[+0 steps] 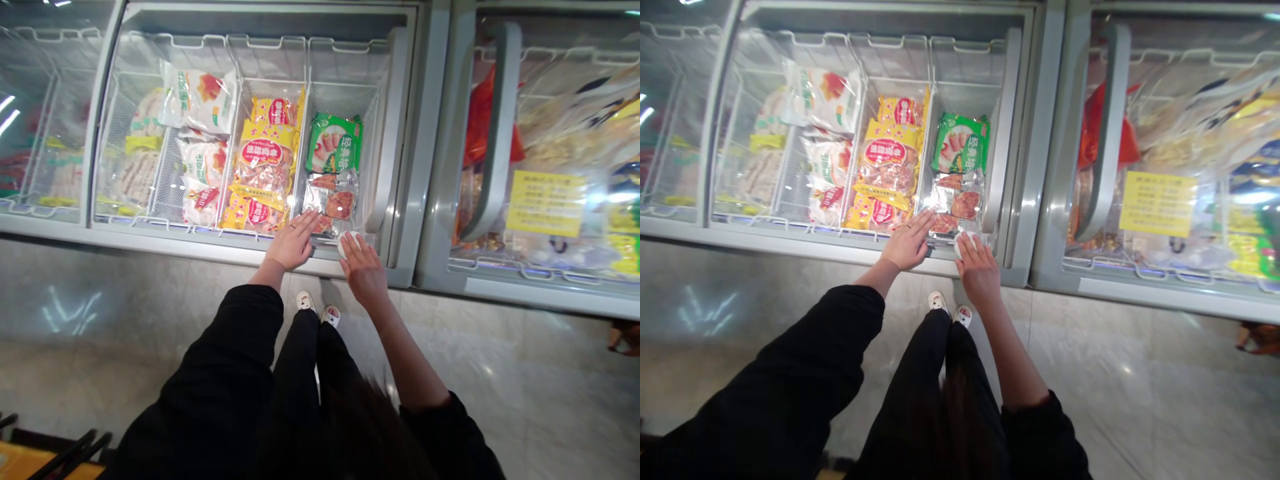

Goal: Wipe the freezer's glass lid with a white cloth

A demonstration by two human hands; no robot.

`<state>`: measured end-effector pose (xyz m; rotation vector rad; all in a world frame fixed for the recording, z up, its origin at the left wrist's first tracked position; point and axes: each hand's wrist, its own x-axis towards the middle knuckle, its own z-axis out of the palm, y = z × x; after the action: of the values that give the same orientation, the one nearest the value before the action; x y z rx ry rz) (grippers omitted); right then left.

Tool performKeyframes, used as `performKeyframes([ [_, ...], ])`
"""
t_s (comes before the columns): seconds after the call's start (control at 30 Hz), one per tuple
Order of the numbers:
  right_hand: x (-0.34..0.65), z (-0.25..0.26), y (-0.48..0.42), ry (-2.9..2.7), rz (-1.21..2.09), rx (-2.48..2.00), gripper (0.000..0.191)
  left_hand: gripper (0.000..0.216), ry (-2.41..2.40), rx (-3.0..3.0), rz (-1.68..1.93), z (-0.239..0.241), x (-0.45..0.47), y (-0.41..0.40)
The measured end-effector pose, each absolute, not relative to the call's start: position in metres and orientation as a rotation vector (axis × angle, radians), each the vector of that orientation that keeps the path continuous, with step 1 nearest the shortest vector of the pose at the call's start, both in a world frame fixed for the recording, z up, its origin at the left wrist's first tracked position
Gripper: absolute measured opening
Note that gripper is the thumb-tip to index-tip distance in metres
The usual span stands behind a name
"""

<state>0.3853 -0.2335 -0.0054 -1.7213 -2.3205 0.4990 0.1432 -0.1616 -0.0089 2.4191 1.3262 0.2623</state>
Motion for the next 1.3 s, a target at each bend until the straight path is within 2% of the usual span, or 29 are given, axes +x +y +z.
performKeyframes([
  [0.13,0.355,-0.016,-0.205,-2.242,0.544,-1.826,0.059,0.075,1.34,2.43,0.255,-0.007,0.143,-0.162],
  [0.37,0.359,-0.011,-0.226,-2.403,0.611,-1.558,0.054,0.083,1.366,2.415,0.245,-0.008,0.143,-0.164],
  [0.6,0.352,-0.015,-0.199,-2.143,0.526,-1.976,0.057,0.08,1.323,2.411,0.265,-0.009,0.143,-0.163],
  [0.8,0.352,-0.014,-0.207,-2.282,0.568,-1.716,0.056,0.083,1.317,2.397,0.251,-0.008,0.143,-0.163],
  [0.93,0.374,-0.013,-0.212,-2.182,0.494,-1.822,0.056,0.081,1.308,2.386,0.246,-0.009,0.142,-0.164],
  [1.1,0.352,-0.017,-0.193,-2.047,0.485,-1.956,0.059,0.081,1.298,2.362,0.241,-0.01,0.143,-0.163],
  [1.3,0.357,-0.01,-0.214,-2.175,0.562,-1.83,0.06,0.082,1.278,2.346,0.244,-0.01,0.142,-0.162],
])
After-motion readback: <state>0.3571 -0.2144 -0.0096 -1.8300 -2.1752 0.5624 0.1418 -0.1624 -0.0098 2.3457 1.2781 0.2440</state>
